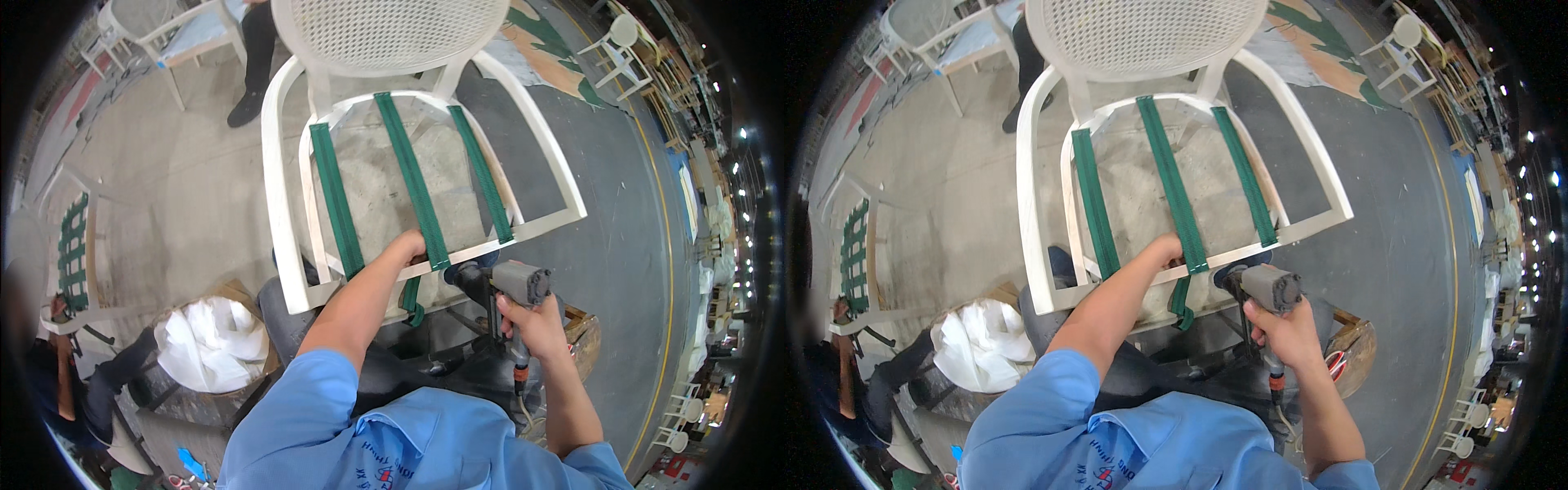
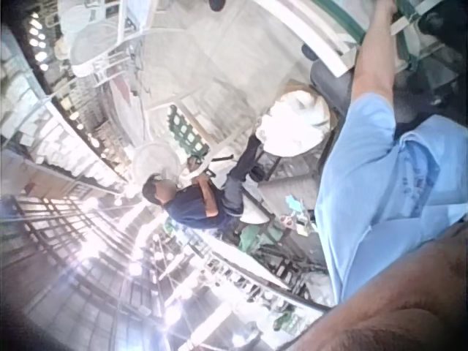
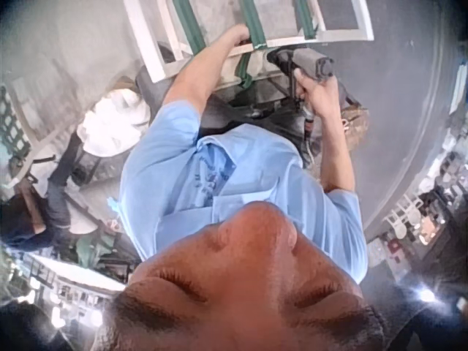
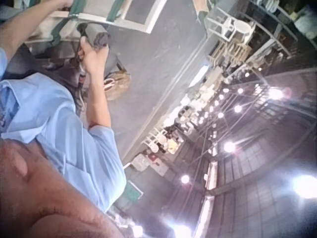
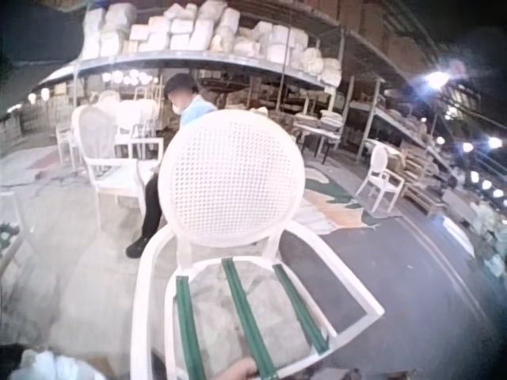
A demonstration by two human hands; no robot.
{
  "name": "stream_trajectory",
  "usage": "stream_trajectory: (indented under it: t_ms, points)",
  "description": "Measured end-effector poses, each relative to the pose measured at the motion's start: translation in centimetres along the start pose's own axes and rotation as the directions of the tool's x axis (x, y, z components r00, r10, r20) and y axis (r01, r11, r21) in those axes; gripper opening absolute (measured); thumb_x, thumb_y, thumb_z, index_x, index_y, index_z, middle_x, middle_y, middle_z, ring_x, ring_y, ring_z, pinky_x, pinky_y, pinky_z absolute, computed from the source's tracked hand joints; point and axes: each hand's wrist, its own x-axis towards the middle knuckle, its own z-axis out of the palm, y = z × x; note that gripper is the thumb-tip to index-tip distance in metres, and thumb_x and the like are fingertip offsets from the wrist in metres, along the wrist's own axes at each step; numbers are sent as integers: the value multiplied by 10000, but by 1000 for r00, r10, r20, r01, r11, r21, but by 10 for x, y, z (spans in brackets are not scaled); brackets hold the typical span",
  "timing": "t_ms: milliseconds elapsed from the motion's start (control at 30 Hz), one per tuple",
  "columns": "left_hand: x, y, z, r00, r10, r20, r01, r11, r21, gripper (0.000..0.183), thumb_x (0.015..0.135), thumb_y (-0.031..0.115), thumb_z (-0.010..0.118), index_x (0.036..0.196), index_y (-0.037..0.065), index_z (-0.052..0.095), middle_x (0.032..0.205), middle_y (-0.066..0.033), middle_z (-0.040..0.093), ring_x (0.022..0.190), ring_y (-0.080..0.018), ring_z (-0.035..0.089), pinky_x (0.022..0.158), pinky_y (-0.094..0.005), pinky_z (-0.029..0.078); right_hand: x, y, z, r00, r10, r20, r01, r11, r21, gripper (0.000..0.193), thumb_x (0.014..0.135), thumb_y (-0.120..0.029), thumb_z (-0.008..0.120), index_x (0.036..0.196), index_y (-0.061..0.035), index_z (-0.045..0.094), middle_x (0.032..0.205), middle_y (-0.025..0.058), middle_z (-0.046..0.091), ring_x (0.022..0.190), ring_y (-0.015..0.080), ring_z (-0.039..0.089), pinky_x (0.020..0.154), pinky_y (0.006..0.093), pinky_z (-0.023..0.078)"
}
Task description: The person attaches green plastic slats to the seat of a white plastic chair using a pneumatic staple gun. They repeatedly position each slat and secure it with staples.
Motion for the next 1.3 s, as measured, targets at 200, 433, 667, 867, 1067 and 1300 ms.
stream_trajectory:
  t_ms: [200, 433, 667, 867, 1067, 1300]
  points:
    - [-68, 1, -21, 762, 456, -460, 20, 694, 720, 260, 899, 252, 610, 974, 22, 704, 853, -173, 726, 824, -334, 713, 725, -469, 536, -32, 8, -36, 995, -78, -69, 86, 990, 111, 583, 879, -36, 692, 1417, -33, 467, 866, 23, 631, 573, 92, 568, 492, 252, 469]
    - [-125, -37, 65, 989, 82, -126, -80, 997, 16, 373, 932, 278, 647, 1218, 45, 595, 1110, -197, 674, 885, -343, 697, 796, -507, 545, -41, 27, -51, 993, -108, -52, 116, 973, 200, 568, 881, -82, 721, 1396, -23, 489, 891, 33, 636, 573, 99, 568, 488, 259, 466]
    - [-71, -70, 77, 962, 24, -270, -146, 886, -441, 679, 897, 288, 727, 1464, 113, 397, 1399, -159, 523, 1226, -321, 551, 1016, -488, 403, -48, 33, -53, 985, -167, 42, 153, 961, 228, 632, 882, -84, 723, 1438, -23, 429, 912, 42, 634, 580, 109, 576, 488, 261, 471]
    - [-91, -67, 95, 974, 188, -123, -222, 888, -403, 382, 895, 278, 739, 1195, 54, 665, 1142, -92, 687, 1125, -203, 604, 972, -354, 441, -47, 42, -61, 995, -103, 11, 99, 974, 203, 621, 884, -75, 718, 1434, -21, 435, 869, 50, 634, 576, 111, 583, 484, 261, 474]
    - [-140, -33, 51, 947, 320, -2, -306, 906, -293, 294, 961, 286, 657, 1121, 41, 680, 1056, -56, 719, 1015, -180, 647, 968, -334, 452, -24, 34, -43, 995, -72, 67, 60, 985, 163, 574, 882, -121, 732, 1392, -21, 488, 803, 38, 629, 564, 110, 582, 477, 266, 474]
    - [-126, 11, -12, 962, 249, -110, -269, 798, -539, 334, 1011, 301, 560, 1165, 9, 612, 995, -102, 729, 717, -152, 655, 626, -299, 549, 25, 24, 0, 985, 43, 164, -51, 998, 41, 270, 873, -182, 756, 1013, 6, 623, 726, 36, 626, 539, 120, 581, 471, 278, 467]
